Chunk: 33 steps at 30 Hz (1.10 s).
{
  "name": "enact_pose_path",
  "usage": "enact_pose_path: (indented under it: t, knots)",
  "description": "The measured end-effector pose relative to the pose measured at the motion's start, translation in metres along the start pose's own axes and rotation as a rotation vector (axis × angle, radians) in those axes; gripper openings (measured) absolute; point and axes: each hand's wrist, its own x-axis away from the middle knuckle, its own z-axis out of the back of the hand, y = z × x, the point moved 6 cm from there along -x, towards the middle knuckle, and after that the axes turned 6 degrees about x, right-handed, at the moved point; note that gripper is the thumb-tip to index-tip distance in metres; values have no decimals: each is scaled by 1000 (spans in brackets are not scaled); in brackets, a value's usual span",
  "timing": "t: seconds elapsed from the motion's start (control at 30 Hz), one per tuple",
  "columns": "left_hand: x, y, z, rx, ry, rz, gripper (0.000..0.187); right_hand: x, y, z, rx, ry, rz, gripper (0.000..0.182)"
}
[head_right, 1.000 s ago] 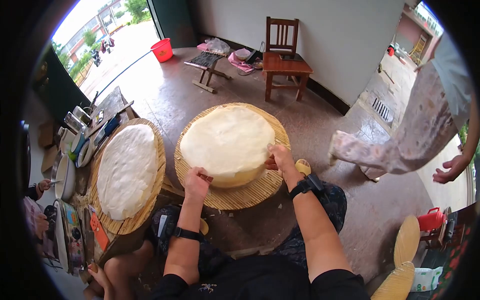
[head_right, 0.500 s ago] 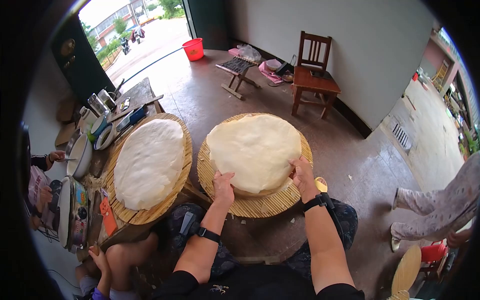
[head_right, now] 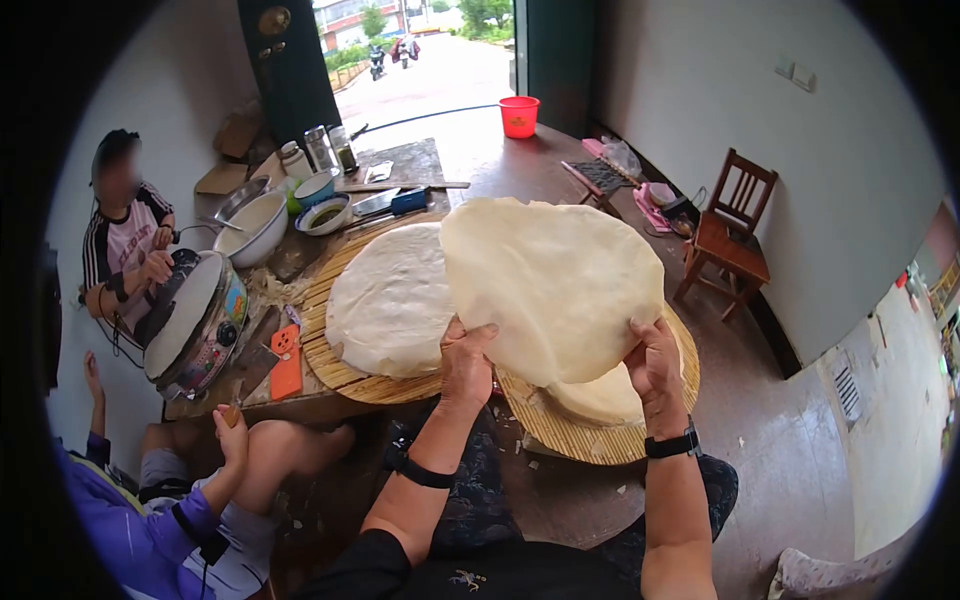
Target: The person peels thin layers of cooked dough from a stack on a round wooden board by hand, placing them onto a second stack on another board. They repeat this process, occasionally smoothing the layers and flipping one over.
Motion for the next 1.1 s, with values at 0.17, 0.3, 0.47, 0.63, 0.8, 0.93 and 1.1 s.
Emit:
enact_pose_path:
  t: [0.17,0.3,0.47,0.63,0.8,0.93,1.1]
  knots:
    - [-9,94,30,-117,54,-177,31,-21,30,-85,48,-137,-74,33]
    - [-16,138,83,-271,219,-183,28,-33,68,-133,92,-182,-145,28]
    - [-25,151,168,-438,359,-142,19,-52,133,-141,177,-223,-285,22]
    - [-26,147,203,-436,439,-62,16,-48,142,-138,258,-205,-323,21]
    - [-30,147,217,-375,502,-35,15,-40,124,-140,522,-313,-322,24]
    - [-31,146,222,-370,562,15,17,-22,112,-106,566,-183,-267,33]
    - [-37,147,230,-375,520,51,21,31,96,-54,640,-262,-315,29]
